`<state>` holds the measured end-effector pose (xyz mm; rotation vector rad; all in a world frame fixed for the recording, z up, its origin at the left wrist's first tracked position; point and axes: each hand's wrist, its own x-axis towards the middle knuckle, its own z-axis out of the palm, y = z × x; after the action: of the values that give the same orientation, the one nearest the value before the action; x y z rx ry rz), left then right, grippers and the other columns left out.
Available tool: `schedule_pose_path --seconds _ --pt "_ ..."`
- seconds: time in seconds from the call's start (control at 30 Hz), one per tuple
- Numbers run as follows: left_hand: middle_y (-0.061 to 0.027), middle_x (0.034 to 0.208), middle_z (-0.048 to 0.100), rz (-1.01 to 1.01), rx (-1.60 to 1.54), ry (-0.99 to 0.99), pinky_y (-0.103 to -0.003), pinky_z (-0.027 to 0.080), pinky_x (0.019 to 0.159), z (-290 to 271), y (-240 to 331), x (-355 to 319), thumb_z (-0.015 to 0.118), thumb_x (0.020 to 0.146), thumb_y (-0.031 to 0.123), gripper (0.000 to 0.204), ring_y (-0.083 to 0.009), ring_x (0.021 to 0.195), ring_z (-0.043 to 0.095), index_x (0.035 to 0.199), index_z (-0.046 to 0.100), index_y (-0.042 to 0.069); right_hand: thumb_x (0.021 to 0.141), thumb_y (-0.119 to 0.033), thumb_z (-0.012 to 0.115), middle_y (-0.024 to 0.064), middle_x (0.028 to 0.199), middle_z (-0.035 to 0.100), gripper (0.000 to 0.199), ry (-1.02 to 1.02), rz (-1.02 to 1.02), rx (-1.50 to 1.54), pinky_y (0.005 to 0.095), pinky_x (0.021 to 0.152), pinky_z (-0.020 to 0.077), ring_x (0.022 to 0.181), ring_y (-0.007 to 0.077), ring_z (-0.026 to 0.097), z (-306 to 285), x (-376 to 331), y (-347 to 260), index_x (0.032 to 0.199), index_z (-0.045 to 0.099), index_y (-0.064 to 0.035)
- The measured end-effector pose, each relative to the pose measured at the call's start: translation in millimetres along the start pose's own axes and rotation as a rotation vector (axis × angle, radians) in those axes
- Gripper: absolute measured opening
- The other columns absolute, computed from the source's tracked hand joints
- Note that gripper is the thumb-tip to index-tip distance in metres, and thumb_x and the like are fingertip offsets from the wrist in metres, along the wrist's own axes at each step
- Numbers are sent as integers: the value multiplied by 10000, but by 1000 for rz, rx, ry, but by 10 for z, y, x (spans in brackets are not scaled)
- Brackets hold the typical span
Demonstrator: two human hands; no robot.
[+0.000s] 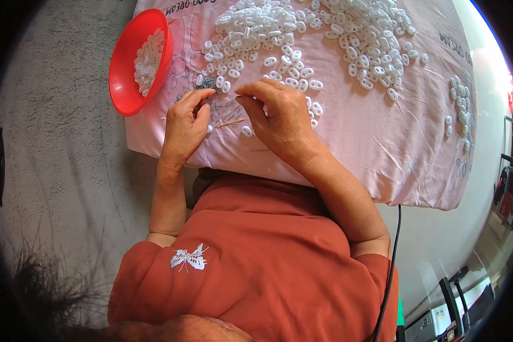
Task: The person assembles cord locks by fitting plastic pieces together by hand and inserting small springs into the components using a toothpick.
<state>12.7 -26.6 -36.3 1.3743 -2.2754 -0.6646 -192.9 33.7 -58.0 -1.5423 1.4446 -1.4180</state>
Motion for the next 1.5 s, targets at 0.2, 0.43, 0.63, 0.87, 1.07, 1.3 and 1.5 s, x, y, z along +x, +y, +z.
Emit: schedule_pose_path --seconds 0.2,0.43,0.63,0.87,1.07,1.3,1.5 --pt "-150 857 646 -10 9 -31 -399 504 679 -18 13 -1 572 861 -9 219 -319 739 643 1034 702 23 874 -18 714 102 866 724 129 -2 -8 4 274 577 491 637 152 642 -7 0 -11 1001 736 -18" --pt "-147 844 647 33 12 -18 -400 507 674 3 42 28 575 863 -11 198 -319 742 649 998 713 29 872 -16 718 98 864 723 137 8 -5 8 270 576 487 636 143 635 9 -7 14 1009 735 -19" --pt "-146 852 655 20 2 -7 -401 510 673 2 51 34 584 869 -6 178 -322 752 658 982 715 32 872 -13 718 97 860 719 144 -6 -12 6 269 577 484 631 140 627 1 -4 1 1015 736 -20" --pt "-139 850 649 16 -5 -36 -392 505 661 40 64 38 601 863 -7 169 -308 733 652 978 717 36 868 -13 720 101 858 717 144 -2 -7 7 270 575 483 631 145 628 7 -12 12 1011 735 -18" --pt "-133 838 643 39 -19 -39 -388 505 668 46 51 53 622 860 -1 151 -303 735 650 969 719 38 871 -22 722 105 852 717 142 -9 0 12 276 577 488 631 147 630 0 -9 -3 1011 737 -21" --pt "-137 839 644 46 -6 -32 -392 513 689 20 23 50 611 866 -9 159 -311 754 653 966 727 34 874 -23 719 103 849 718 133 -9 6 17 276 578 489 625 152 629 -1 -4 -13 1005 737 -23" --pt "-138 825 632 43 3 -22 -390 509 675 6 42 45 609 867 -13 154 -314 747 651 962 722 29 874 -22 718 97 841 714 128 -7 1 6 272 573 481 621 149 623 2 -3 -9 1000 737 -23"
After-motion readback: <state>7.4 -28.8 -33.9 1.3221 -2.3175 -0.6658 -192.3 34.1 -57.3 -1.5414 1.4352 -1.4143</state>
